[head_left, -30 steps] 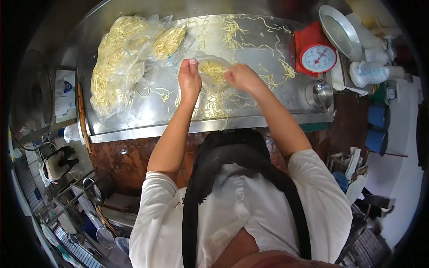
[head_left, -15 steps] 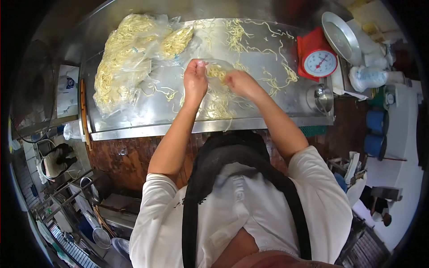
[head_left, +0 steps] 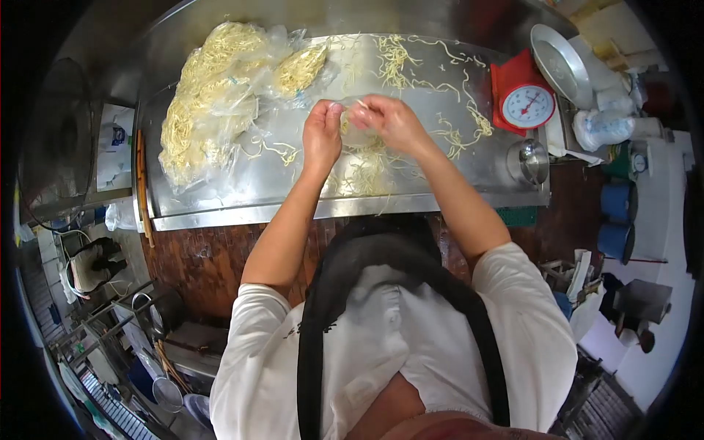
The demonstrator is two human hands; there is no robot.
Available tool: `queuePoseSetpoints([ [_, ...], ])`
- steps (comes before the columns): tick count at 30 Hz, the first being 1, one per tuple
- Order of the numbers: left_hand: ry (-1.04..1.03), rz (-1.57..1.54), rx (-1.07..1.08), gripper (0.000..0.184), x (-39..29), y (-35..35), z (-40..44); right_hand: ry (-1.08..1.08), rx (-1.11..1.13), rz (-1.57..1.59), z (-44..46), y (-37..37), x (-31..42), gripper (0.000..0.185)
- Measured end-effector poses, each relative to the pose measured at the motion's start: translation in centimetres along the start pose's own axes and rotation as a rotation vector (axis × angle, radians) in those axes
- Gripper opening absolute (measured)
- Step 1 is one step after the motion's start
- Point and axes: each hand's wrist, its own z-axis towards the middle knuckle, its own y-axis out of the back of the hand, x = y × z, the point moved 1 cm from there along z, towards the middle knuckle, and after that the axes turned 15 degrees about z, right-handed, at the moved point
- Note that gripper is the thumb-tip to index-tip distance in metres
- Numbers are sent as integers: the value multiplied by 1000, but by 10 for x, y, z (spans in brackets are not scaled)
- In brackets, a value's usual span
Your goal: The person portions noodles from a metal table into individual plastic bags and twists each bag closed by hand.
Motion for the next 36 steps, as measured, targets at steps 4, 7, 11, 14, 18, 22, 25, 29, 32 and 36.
queuePoseSetpoints([
  [4,10,4,-2,22,16,2,6,155,-32,-744,12,12,-31,23],
  [7,28,-22,19,23,21,8,5,79,-252,-669,-5,15,-16,28],
  [11,-53,9,119,23,-3,0,6,169,-578,-997,17,33,-80,28],
  [14,-143,12,25,23,-14,8,20,-91,-397,-910,4,71,-57,27],
  [18,83,-64,203,22,-24,1,47,-222,-324,-732,-53,111,-11,26],
  [22,-122,-97,111,21,-91,-66,73,-102,-477,-488,-79,171,64,29],
  [25,-346,-220,-29,23,-216,-98,85,309,-583,-414,-107,216,183,30],
  [29,-508,-357,-1,23,-340,-132,82,727,-503,-462,-141,284,290,39],
  [32,-534,-306,-6,21,-355,-180,88,769,-522,-464,-191,287,310,48],
  [36,-423,-107,67,25,-308,-262,87,593,-633,-344,-247,301,239,49],
])
